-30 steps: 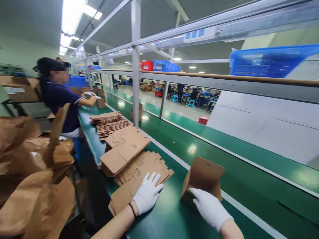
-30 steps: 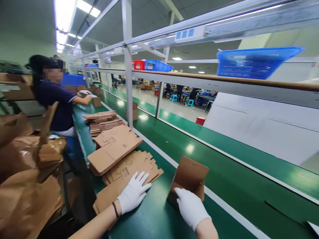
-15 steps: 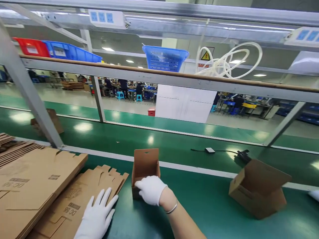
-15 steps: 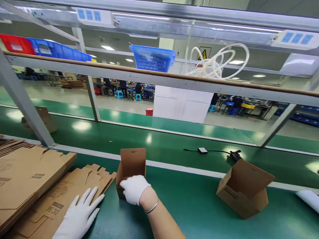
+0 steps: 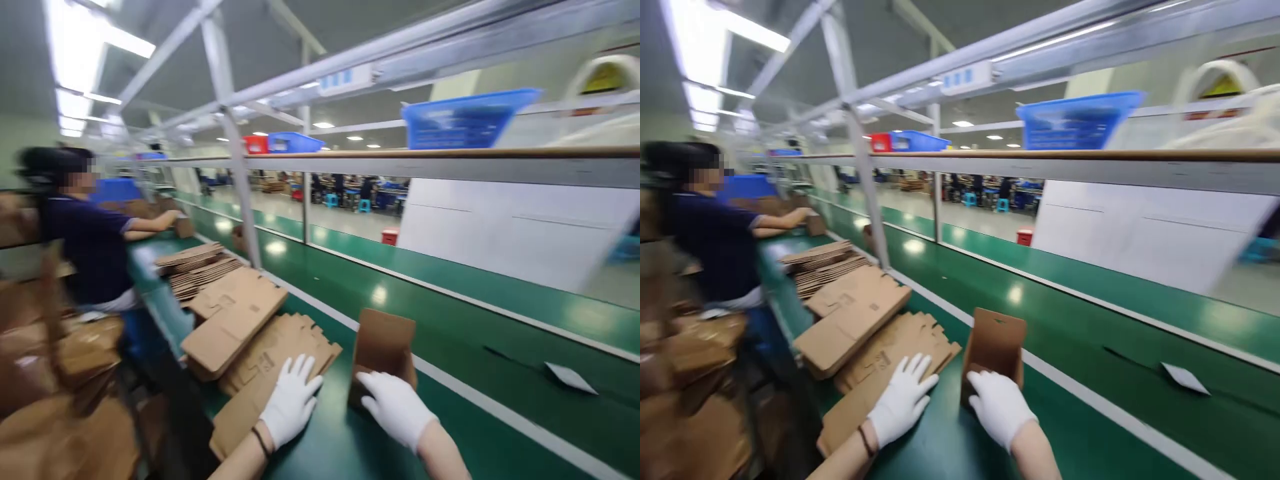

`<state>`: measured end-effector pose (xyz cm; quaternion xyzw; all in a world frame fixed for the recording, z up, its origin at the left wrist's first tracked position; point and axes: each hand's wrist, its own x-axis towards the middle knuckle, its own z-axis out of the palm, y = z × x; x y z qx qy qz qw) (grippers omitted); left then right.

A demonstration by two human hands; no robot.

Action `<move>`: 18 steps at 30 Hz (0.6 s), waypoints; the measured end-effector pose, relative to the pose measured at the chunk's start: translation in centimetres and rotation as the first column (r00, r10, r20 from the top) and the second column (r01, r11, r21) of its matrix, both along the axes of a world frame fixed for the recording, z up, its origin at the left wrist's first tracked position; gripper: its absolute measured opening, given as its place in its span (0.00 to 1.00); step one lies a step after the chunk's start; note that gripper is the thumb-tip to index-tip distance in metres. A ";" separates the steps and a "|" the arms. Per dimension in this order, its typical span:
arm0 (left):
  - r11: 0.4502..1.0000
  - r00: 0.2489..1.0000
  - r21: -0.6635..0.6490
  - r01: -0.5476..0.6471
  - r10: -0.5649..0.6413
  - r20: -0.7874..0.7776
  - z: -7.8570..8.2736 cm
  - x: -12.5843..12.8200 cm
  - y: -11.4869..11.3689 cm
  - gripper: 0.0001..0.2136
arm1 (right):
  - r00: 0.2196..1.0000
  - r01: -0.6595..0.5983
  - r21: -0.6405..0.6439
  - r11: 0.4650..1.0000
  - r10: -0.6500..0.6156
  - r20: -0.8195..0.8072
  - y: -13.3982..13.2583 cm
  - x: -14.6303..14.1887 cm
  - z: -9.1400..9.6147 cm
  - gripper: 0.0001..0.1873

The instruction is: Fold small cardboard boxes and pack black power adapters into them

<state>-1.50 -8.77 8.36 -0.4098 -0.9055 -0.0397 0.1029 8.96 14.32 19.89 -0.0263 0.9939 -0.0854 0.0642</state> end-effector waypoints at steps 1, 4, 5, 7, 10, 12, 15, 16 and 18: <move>1.000 1.000 0.005 -0.006 0.006 0.010 0.1 0.0 -0.2 0.21 | 1.000 0.000 -0.003 1.000 0.000 0.030 0.0 -0.3 -0.2 0.22; 0.999 1.000 0.029 -0.016 0.016 0.012 -0.2 -0.1 -0.8 0.17 | 0.996 -0.008 0.004 1.000 0.007 0.091 -0.2 -1.0 -0.5 0.24; 0.999 1.000 0.037 -0.019 0.019 0.008 -0.3 0.0 -0.9 0.17 | 0.995 -0.013 0.010 1.000 0.012 0.100 -0.3 -1.0 -0.6 0.24; 0.999 1.000 0.048 -0.019 0.018 0.003 -0.6 0.2 -1.0 0.16 | 0.994 -0.020 0.024 1.000 0.018 0.108 -0.5 -1.0 -0.7 0.24; 0.998 1.000 0.061 -0.018 0.018 0.003 -0.7 0.4 -1.0 0.16 | 0.993 -0.014 0.042 0.999 0.009 0.114 -0.6 -1.0 -0.7 0.25; 0.998 1.000 0.060 -0.014 0.013 0.010 -0.5 0.5 -0.9 0.16 | 0.992 0.002 0.048 0.999 -0.008 0.125 -0.6 -1.0 -0.6 0.26; 0.999 1.000 0.046 -0.014 0.013 0.020 -0.3 0.5 -0.9 0.17 | 0.991 0.010 0.043 0.999 -0.016 0.135 -0.6 -1.1 -0.5 0.26; 0.999 1.000 0.042 -0.018 0.017 0.019 -0.3 0.4 -0.9 0.17 | 0.991 0.007 0.036 0.999 -0.012 0.130 -0.6 -1.1 -0.6 0.26; 0.999 1.000 0.038 -0.019 0.018 0.020 -0.4 0.3 -0.9 0.17 | 0.994 -0.006 0.016 1.000 0.005 0.109 -0.5 -1.1 -0.7 0.26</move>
